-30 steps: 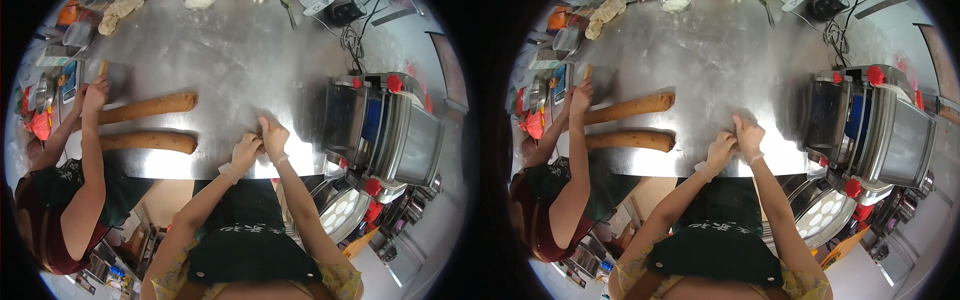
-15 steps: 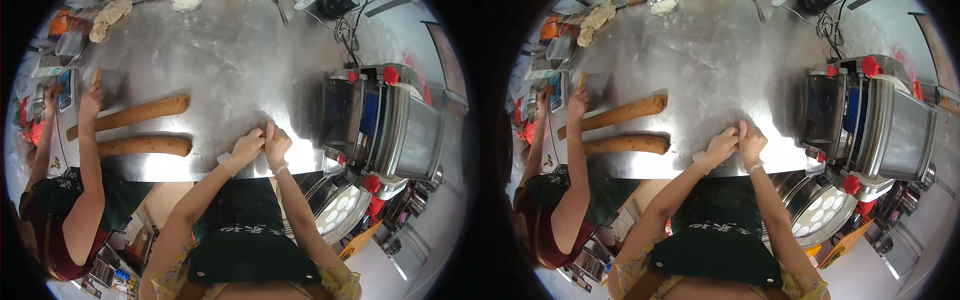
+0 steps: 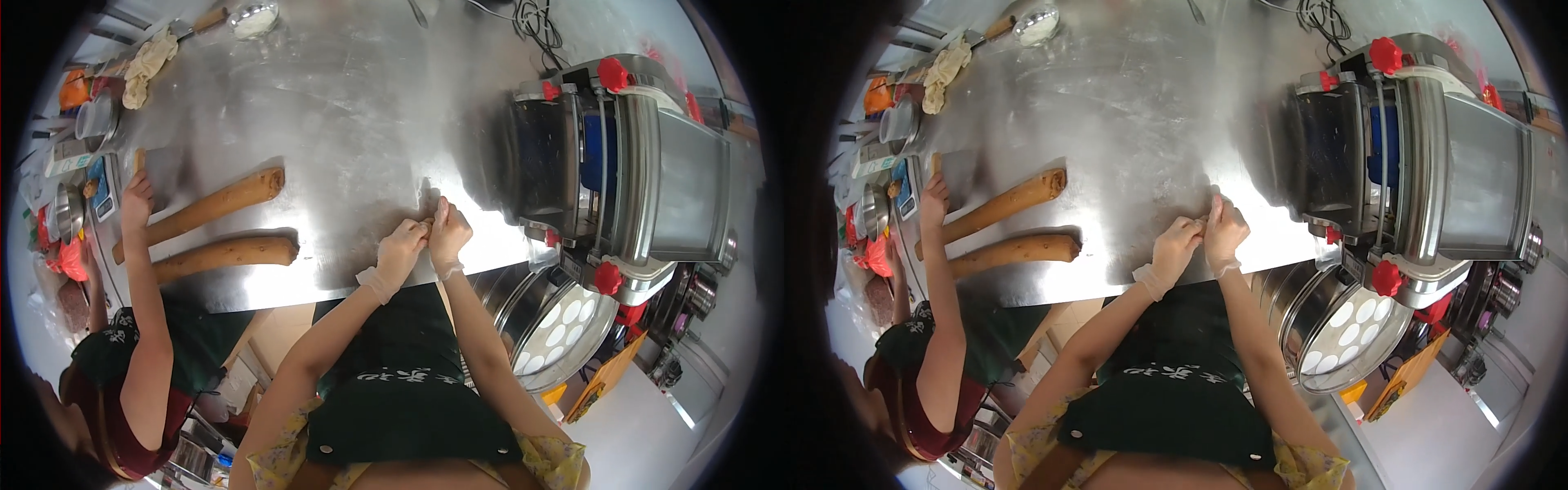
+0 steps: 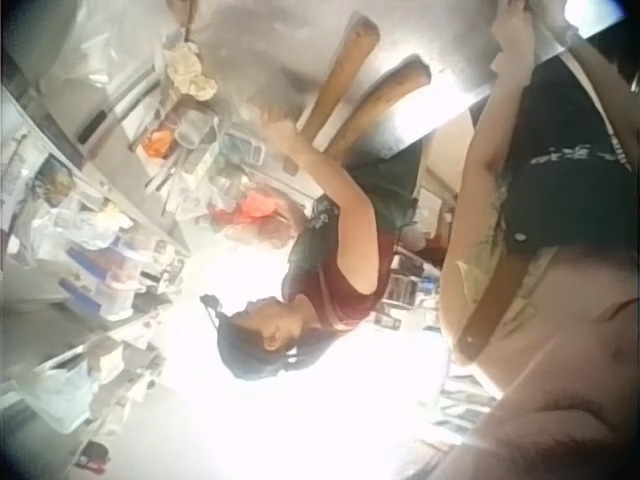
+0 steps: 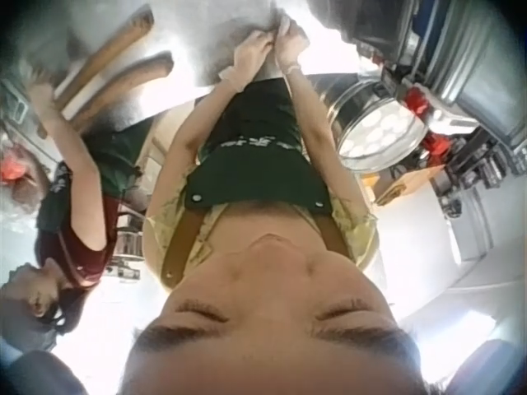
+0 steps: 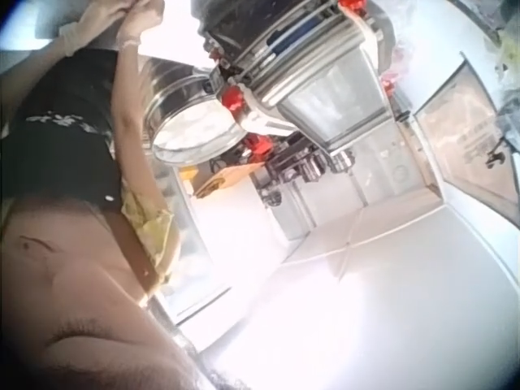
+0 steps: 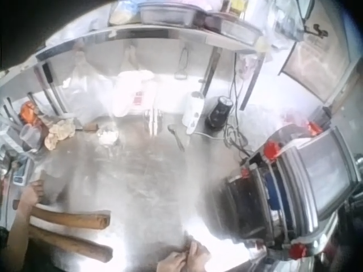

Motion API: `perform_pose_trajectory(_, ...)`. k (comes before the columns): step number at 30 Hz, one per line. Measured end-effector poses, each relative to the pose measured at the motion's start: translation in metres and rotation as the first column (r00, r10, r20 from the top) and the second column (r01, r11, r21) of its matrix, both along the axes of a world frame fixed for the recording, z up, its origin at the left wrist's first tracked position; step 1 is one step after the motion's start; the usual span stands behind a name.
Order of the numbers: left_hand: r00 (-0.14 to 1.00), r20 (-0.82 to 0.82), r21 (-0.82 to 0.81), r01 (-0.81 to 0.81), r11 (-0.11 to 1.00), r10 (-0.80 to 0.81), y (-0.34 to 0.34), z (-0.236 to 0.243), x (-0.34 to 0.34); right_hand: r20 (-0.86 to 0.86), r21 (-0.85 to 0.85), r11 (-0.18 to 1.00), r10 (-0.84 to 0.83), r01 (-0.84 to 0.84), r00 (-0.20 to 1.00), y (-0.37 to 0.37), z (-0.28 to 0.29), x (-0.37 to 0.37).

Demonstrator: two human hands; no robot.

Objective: Rolling pieces of dough into spheres and placing them into a steamer tray.

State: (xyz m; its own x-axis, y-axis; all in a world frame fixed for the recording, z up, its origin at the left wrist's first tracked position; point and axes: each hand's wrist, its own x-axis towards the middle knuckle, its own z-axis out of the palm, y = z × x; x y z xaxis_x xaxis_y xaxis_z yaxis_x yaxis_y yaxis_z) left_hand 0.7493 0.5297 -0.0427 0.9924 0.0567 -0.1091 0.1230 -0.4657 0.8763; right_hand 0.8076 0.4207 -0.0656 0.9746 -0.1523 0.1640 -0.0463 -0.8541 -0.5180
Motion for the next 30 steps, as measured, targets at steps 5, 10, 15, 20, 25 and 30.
perform_pose_trajectory(5,0.994,-0.047,-0.125,-0.099,0.987,0.094,-0.001,-0.002,0.011,0.023,-0.155,0.986,0.062,-0.057,0.998,-0.011,-0.001,0.011)
perform_pose_trajectory(10,0.989,0.128,0.06,0.063,0.996,-0.07,-0.005,-0.005,-0.002,-0.079,-0.07,0.995,-0.074,0.068,0.994,-0.009,0.006,-0.011)
perform_pose_trajectory(15,0.991,0.062,-0.109,0.125,0.986,-0.119,-0.002,0.006,-0.005,0.225,-0.163,0.982,-0.056,0.094,0.973,-0.018,-0.006,-0.012)
perform_pose_trajectory(20,0.991,0.05,-0.061,0.127,0.99,-0.124,-0.004,-0.007,0.0,0.001,-0.17,0.98,-0.104,0.103,0.995,-0.019,-0.004,-0.024)
perform_pose_trajectory(25,0.951,0.032,0.034,0.305,0.952,-0.306,-0.007,0.009,-0.006,0.049,-0.107,0.975,-0.191,0.195,0.98,-0.015,-0.002,-0.038)
perform_pose_trajectory(30,0.989,-0.044,-0.016,0.144,0.989,-0.144,-0.011,0.007,-0.004,0.069,-0.041,0.975,-0.215,0.218,0.974,-0.011,0.005,-0.03)
